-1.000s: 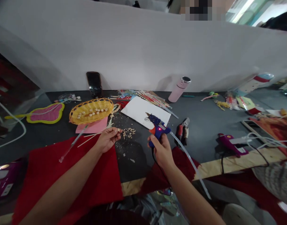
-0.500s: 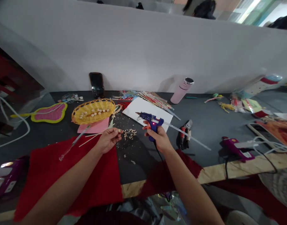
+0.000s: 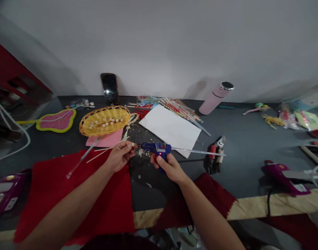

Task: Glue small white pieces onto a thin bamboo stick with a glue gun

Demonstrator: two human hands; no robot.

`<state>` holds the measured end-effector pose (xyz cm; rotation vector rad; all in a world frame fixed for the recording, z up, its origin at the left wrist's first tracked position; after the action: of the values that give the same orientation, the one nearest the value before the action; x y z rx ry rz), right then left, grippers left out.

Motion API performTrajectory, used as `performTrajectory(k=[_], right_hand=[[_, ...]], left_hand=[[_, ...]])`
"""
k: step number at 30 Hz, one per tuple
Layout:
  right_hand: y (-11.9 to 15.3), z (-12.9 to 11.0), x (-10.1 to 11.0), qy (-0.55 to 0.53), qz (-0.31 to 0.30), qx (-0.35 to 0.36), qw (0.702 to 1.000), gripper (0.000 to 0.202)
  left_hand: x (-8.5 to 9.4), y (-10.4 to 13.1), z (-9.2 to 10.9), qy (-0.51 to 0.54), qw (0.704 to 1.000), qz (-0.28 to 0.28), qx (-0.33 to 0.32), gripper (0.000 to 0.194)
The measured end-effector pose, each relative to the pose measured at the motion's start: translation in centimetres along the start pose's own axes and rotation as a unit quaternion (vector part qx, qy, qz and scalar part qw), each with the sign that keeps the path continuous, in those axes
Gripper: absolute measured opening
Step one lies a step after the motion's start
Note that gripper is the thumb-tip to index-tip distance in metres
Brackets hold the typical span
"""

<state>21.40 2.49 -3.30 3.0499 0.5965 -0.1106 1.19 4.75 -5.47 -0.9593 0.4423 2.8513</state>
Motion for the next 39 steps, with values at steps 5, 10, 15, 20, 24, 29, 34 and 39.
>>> performTrajectory(k=[5, 10, 15, 20, 24, 29, 34, 39], right_hand=[[-0.1, -0.1, 0.1, 0.029, -0.020, 0.011, 0.999, 0.038], [-0.1, 0.2, 0.2, 0.054, -0.024, 0.012, 0.998, 0.037], [0.0, 0.7, 0.2, 0.046, -0.010, 0.005, 0.999, 0.037], [0.1, 1.1, 0.3, 0.034, -0.010, 0.012, 0.999, 0.034], [0.1, 1.3, 0.5, 0.043, 0.004, 0.007, 0.999, 0.035], [0.2, 1.5, 0.7, 0.055, 0.000, 0.009, 0.998, 0.033], [0.2, 1.5, 0.7, 0.060, 0.001, 0.009, 0.998, 0.032], [0.2, 1.5, 0.7, 0.051, -0.006, 0.007, 0.999, 0.031]], left_hand=[[-0.1, 0.0, 0.1, -0.005, 1.000, 0.009, 0.012, 0.017], [0.0, 0.0, -0.1, -0.008, 1.000, 0.003, 0.013, 0.016], [0.0, 0.0, -0.1, -0.007, 1.000, 0.004, 0.012, 0.017], [0.0, 0.0, -0.1, -0.008, 1.000, 0.006, 0.017, 0.017], [0.0, 0.0, -0.1, -0.007, 1.000, 0.006, 0.015, 0.017], [0.0, -0.1, -0.2, -0.008, 1.000, 0.004, 0.009, 0.018], [0.0, -0.1, -0.2, -0.006, 1.000, 0.004, 0.014, 0.016], [0.1, -0.1, -0.2, -0.009, 1.000, 0.001, 0.006, 0.017]])
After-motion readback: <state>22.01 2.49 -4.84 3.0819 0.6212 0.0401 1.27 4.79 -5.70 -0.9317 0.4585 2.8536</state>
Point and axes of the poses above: each hand's wrist, its own y-axis away from the middle knuckle, its own x-axis out of the back of the hand, z = x × y, the point moved 2 cm from there along -y, towards the middle knuckle, and after that the axes turned 2 degrees about z, right-handed, at the moved point
